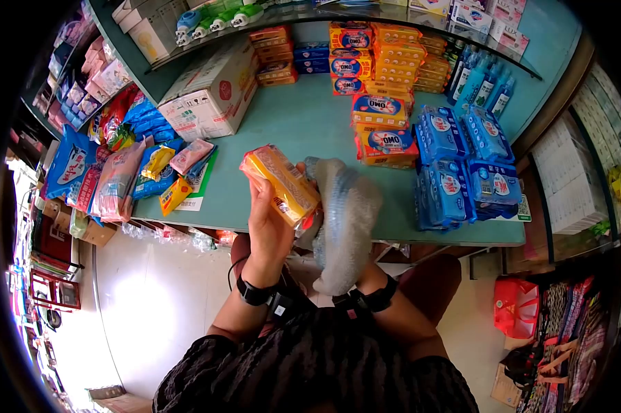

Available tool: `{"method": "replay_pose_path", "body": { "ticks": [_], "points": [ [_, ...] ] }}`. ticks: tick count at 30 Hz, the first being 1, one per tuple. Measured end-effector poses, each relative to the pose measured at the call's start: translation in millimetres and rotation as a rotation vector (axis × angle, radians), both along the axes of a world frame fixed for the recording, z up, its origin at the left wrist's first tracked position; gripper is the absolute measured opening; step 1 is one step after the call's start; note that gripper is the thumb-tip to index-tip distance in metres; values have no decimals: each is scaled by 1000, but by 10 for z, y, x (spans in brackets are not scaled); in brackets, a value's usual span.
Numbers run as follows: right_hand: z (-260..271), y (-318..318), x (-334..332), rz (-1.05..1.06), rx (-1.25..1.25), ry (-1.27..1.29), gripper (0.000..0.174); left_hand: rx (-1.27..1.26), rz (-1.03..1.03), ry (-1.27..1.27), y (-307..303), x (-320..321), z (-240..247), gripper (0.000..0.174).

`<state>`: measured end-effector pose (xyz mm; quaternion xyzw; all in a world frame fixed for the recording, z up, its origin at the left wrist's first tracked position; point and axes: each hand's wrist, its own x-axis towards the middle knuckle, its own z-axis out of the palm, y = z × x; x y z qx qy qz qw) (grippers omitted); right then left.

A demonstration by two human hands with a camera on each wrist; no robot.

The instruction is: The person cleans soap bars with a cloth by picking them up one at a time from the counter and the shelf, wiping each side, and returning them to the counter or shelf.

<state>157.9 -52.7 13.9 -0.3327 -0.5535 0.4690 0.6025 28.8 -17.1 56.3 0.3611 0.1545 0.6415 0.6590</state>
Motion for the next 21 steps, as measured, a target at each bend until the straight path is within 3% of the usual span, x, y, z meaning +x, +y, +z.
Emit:
{"method": "replay_pose_path", "body": {
  "ticks": [3, 4, 7, 11, 12, 15, 18, 21],
  "points": [
    [-80, 75, -65, -87, 27, -22, 53, 44, 22, -19, -30, 127, -1, 66],
    [-102, 112, -82, -106, 36, -20, 53, 27, 41, -6, -68, 165, 40, 75],
    [-116, 159, -86, -139, 57, -13, 54, 134, 31, 290, -108, 151, 96, 76],
    [-85, 155, -41, -135, 75, -13, 55, 143, -4, 471, -140, 29, 119, 90],
    [-76, 156, -28, -131, 81, -16, 56, 166, 25, 503, -147, 24, 113, 92],
    [-40, 137, 37, -120, 90, -35, 57, 336, 340, 991, -246, -43, 274, 89],
    [-6, 52, 96, -108, 96, -53, 58, 136, 104, 483, -233, -2, 81, 85],
    [-6, -19, 93, -135, 105, -68, 58, 57, 168, 383, -223, 21, 40, 84]
  ]
}}
